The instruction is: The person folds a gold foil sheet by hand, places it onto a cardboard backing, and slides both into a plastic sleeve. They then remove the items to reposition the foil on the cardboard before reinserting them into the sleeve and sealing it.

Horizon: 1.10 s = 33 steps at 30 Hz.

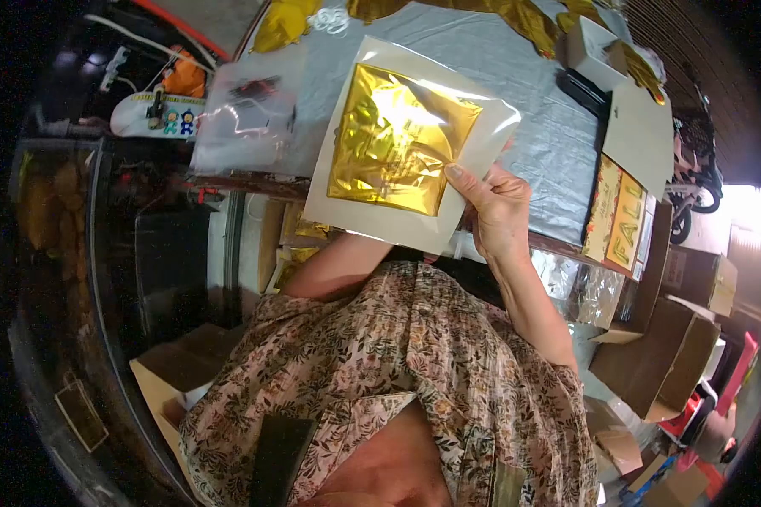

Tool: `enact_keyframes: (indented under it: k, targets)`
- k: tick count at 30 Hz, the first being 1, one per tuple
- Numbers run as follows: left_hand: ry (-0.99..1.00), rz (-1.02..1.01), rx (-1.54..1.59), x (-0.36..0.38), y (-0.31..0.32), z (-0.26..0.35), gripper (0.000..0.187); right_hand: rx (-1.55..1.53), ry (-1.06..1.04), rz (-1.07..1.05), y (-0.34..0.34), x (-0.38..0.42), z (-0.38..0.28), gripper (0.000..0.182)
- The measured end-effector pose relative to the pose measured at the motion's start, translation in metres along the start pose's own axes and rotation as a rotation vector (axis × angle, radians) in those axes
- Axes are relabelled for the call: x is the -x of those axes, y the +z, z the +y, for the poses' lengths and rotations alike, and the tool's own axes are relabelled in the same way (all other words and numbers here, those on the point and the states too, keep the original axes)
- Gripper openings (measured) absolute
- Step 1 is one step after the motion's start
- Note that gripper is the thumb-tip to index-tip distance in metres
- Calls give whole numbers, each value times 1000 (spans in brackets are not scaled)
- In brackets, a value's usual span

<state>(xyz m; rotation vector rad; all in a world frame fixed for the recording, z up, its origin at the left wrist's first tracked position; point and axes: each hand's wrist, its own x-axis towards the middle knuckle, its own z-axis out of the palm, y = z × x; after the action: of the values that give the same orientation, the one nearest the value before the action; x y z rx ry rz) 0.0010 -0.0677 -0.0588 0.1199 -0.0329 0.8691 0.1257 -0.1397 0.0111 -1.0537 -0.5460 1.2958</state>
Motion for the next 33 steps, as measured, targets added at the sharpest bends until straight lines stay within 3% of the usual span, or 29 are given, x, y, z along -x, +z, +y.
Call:
enact_keyframes:
  k: [3, 4, 6, 7, 9, 12, 16, 18, 21, 23, 24, 25, 27, 28, 29, 31, 33]
  targets:
    - [203, 297, -465, 20, -2, 40, 62, 162, -10, -44, -35, -5, -11, 16]
    - [120, 356, -705, 22, 10, 51, 64, 209, -19, -12, -36, -4, -20, 16]
    - [-51, 220, -756, 21, 37, 83, 64, 254, -38, 41, -36, 1, -37, 16]
    - [-133, 43, -557, 19, 46, 99, 62, 388, -103, 47, -32, 3, -43, 19]
    - [-112, 81, -586, 13, 61, 104, 62, 520, -154, 53, -33, 3, -50, 21]
    - [-99, 97, -1005, 7, 83, 94, 57, 572, 29, 65, -23, 3, -65, 27]
    - [-215, 168, -986, -8, 86, 78, 50, 552, -98, -36, -36, -12, -67, 25]
    - [-29, 257, -1015, -11, 82, 64, 46, 665, -99, 12, -37, -7, -82, 24]
    - [-9, 231, -879, -17, 76, 60, 46, 872, -143, 107, -57, -12, -81, 33]
    - [1, 265, -854, -17, 73, 59, 44, 1193, -579, 262, -57, -12, -79, 53]
    - [2, 289, -829, -18, 71, 57, 43, 986, -478, 240, -55, -10, -77, 68]
    - [-3, 288, -827, -18, 71, 56, 43, 988, -476, 245, -61, -13, -75, 68]
    - [-34, 181, -803, -19, 70, 54, 43, 696, -138, 17, -85, -26, -64, 66]
    - [-36, 180, -802, -20, 67, 54, 43, 539, -12, 20, -85, -28, -57, 53]
    - [-30, 191, -809, -22, 62, 53, 43, 539, -10, 18, -88, -27, -59, 53]
    - [-15, 210, -815, -22, 57, 54, 43, 318, 279, -121, -86, -24, -64, 39]
    - [-42, 206, -820, -22, 55, 54, 43, 266, 291, -143, -81, -22, -61, 30]
